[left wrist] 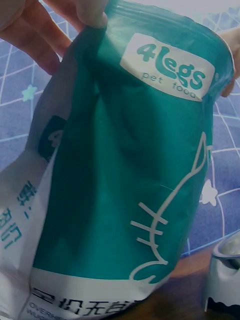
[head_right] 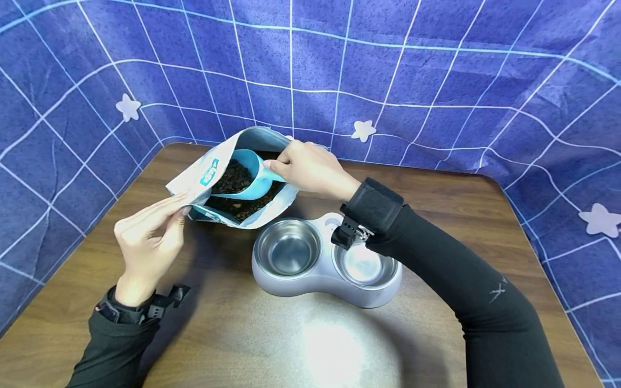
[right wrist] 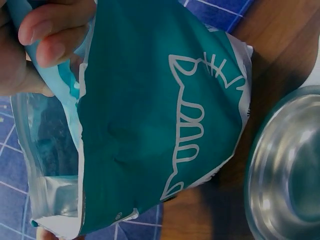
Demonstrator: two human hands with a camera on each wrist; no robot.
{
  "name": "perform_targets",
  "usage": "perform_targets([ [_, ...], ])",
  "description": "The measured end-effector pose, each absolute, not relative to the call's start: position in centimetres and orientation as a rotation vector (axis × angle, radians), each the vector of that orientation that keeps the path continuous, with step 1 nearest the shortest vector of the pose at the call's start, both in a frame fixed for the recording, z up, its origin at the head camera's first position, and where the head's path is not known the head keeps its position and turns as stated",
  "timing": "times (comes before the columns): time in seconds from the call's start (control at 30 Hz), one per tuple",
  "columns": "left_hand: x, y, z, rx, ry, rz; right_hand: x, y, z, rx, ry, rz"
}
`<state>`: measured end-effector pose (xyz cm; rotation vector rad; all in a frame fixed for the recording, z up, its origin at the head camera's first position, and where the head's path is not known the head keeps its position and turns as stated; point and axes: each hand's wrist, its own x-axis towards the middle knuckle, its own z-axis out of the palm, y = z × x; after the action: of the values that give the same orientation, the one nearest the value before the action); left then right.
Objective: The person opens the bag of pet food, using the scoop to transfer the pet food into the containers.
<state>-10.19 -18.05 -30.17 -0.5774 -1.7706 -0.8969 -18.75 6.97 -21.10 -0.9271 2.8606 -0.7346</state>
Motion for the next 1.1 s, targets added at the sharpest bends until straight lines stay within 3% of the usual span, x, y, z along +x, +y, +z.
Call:
perform_targets([
  [1.1, -11.2, -18.8, -29.9, -0.580, -1.730, -0.944, -18.7, 10.4, -20.4, -0.824, 2.537, -1.173],
])
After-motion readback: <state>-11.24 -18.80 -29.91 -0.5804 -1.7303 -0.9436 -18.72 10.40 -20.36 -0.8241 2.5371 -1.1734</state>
